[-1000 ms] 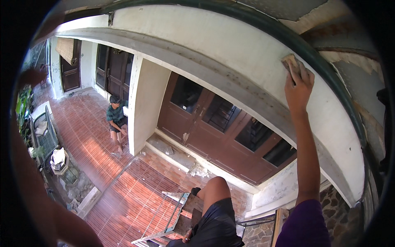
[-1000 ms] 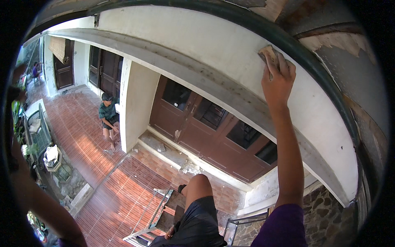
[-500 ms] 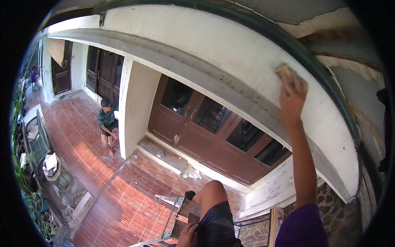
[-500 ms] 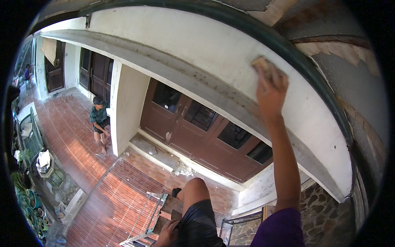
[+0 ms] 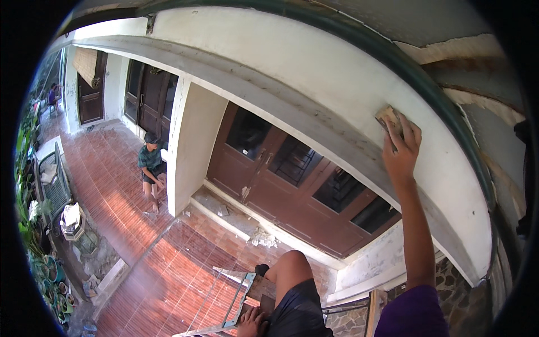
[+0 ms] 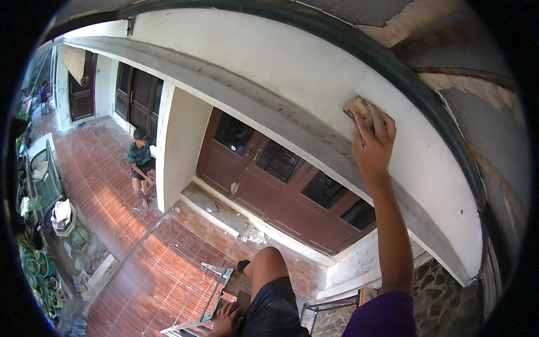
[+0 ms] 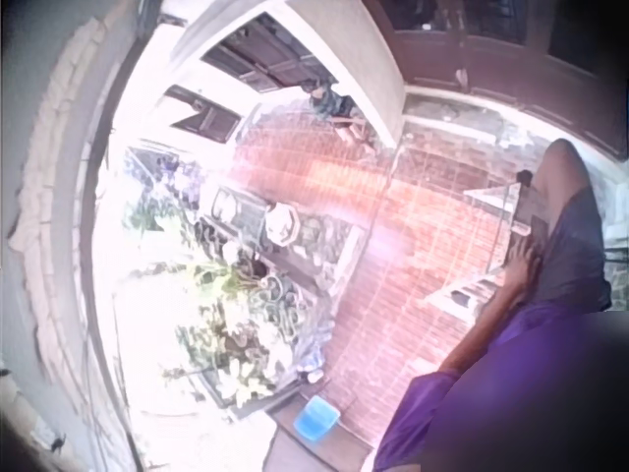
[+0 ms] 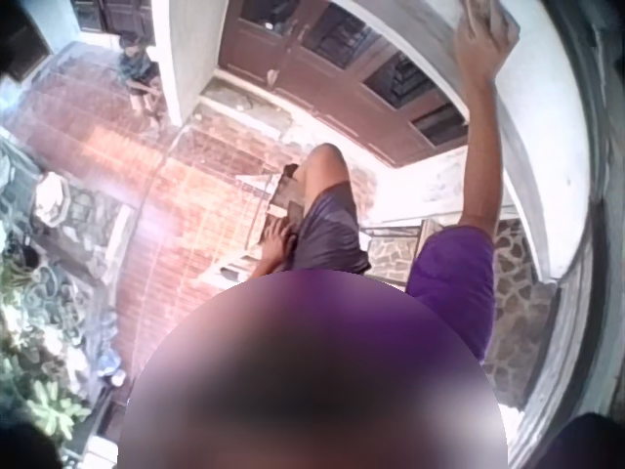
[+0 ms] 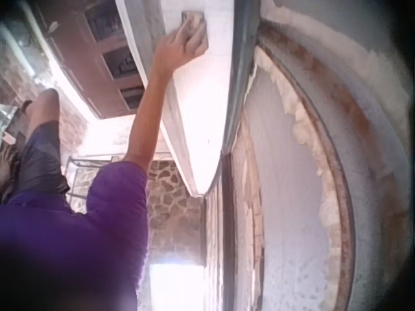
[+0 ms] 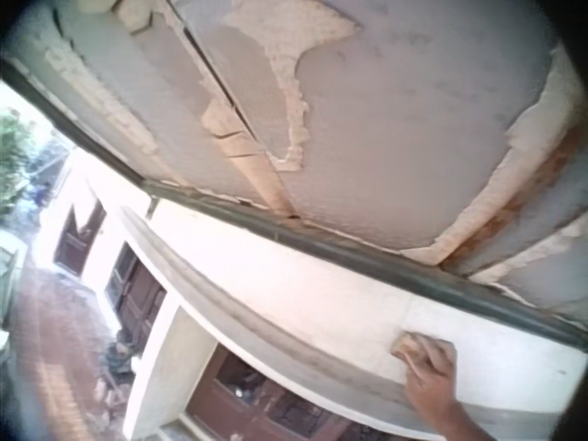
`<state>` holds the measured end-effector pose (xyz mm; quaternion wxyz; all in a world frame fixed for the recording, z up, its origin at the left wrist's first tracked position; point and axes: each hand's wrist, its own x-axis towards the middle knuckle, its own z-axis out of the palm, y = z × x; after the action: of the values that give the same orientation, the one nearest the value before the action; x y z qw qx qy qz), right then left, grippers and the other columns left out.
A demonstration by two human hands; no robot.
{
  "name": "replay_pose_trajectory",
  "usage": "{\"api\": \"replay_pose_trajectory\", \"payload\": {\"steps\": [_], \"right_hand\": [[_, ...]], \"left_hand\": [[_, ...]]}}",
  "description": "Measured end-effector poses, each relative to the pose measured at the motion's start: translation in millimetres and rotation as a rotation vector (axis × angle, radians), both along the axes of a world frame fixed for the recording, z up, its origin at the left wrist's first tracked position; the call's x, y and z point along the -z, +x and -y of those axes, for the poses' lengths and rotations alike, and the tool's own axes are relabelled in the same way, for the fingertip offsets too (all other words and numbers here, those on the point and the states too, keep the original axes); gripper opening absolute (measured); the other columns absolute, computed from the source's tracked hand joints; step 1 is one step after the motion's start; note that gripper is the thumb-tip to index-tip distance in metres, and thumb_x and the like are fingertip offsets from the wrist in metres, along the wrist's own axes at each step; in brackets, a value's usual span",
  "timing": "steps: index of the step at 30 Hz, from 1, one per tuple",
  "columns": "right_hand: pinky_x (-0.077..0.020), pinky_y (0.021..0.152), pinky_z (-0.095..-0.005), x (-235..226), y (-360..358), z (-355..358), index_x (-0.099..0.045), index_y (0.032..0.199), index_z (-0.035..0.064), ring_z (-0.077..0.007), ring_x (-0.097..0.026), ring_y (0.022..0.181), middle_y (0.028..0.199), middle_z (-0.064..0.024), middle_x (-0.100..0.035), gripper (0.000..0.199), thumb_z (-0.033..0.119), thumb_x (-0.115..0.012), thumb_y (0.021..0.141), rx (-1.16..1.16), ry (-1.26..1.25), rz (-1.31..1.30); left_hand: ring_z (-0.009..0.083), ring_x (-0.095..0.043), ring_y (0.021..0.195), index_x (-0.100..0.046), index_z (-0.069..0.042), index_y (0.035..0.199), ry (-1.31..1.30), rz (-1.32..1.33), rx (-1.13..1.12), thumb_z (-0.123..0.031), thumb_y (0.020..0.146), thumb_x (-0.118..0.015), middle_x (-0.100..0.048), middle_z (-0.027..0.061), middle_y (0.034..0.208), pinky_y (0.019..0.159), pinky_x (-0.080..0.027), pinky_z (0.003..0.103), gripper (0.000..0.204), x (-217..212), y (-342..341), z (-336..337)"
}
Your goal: The person scrapes a white curved wall section above a doorway with a metal scraper, then sands the same area with a sanding block. The person alternates between scraping and sanding while standing on a small ladder.
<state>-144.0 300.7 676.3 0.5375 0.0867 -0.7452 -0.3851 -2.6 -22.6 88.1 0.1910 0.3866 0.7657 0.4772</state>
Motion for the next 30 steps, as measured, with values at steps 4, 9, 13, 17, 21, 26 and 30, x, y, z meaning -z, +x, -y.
{"api": "replay_pose_trajectory", "payload": {"steps": [4,9,13,17,21,26,30], "right_hand": [[-0.0434,0.101,-0.0385,2,-1,-1,-0.074,0.121,0.0141,-0.0283,-0.052,0.116,0.136,-0.0064,-0.061,0.046,-0.001,-0.075,0.078,-0.026,0.005,-0.012],[-0.0454,0.098,-0.0394,1,1,10,-0.074,0.121,0.0132,-0.029,-0.054,0.114,0.134,-0.0086,-0.063,0.043,0.0,-0.075,0.08,-0.055,0.023,-0.043],[-0.0495,0.091,-0.0423,26,19,41,-0.072,0.121,0.0072,-0.0331,-0.058,0.108,0.127,-0.0149,-0.065,0.039,0.001,-0.074,0.083,-0.188,-0.118,-0.076],[-0.0519,0.088,-0.0435,111,59,82,-0.066,0.123,-0.0066,-0.0373,-0.065,0.097,0.114,-0.0209,-0.069,0.041,-0.001,-0.07,0.083,-0.314,-0.397,0.083],[-0.0535,0.088,-0.0406,228,89,114,-0.065,0.12,-0.0076,-0.0346,-0.069,0.099,0.108,-0.0218,-0.07,0.038,0.004,-0.07,0.084,-0.426,-0.911,0.228],[-0.0534,0.078,-0.0297,325,134,136,-0.065,0.124,-0.0054,-0.018,-0.068,0.085,0.101,-0.0155,-0.071,0.042,0.007,-0.074,0.085,-0.293,-1.554,0.263],[-0.0522,0.077,-0.0259,350,160,131,-0.064,0.125,-0.0059,-0.013,-0.066,0.084,0.102,-0.0131,-0.072,0.04,0.009,-0.072,0.089,-0.287,-1.731,0.236]], "left_hand": [[0.0443,-0.03,0.145,-0.051,-0.01,0.144,-0.037,-0.045,0.048,-0.036,0.087,-0.059,-0.039,0.026,0.153,0.117,-0.025,0.056,0.063,4,-1,1],[0.0466,-0.027,0.146,-0.047,-0.011,0.149,-0.052,-0.033,0.163,-0.038,0.075,-0.062,-0.034,0.0282,0.155,0.117,-0.023,0.06,0.079,2,-11,5],[0.0483,-0.024,0.147,-0.044,-0.012,0.151,-0.068,-0.063,0.229,-0.036,0.073,-0.066,-0.032,0.029,0.157,0.117,-0.021,0.062,0.085,-9,-19,10],[0.0517,-0.023,0.146,-0.041,-0.012,0.152,-0.131,0.022,0.289,-0.025,0.078,-0.067,-0.028,0.0302,0.157,0.118,-0.022,0.059,0.08,-22,-17,12],[0.0553,-0.025,0.143,-0.041,-0.01,0.152,0.061,0.034,0.151,-0.014,0.085,-0.062,-0.027,0.0368,0.155,0.118,-0.028,0.057,0.07,-33,-3,15],[0.0552,-0.048,0.127,-0.038,-0.002,0.15,-0.014,0.05,0.053,-0.008,0.088,-0.058,-0.026,0.0399,0.153,0.098,-0.051,0.053,0.066,-56,11,33],[0.0343,-0.067,0.082,-0.036,-0.001,0.152,0.07,0.329,-0.052,-0.001,0.082,-0.062,-0.051,0.0271,0.143,0.066,-0.054,0.041,0.075,-91,7,56]]}}
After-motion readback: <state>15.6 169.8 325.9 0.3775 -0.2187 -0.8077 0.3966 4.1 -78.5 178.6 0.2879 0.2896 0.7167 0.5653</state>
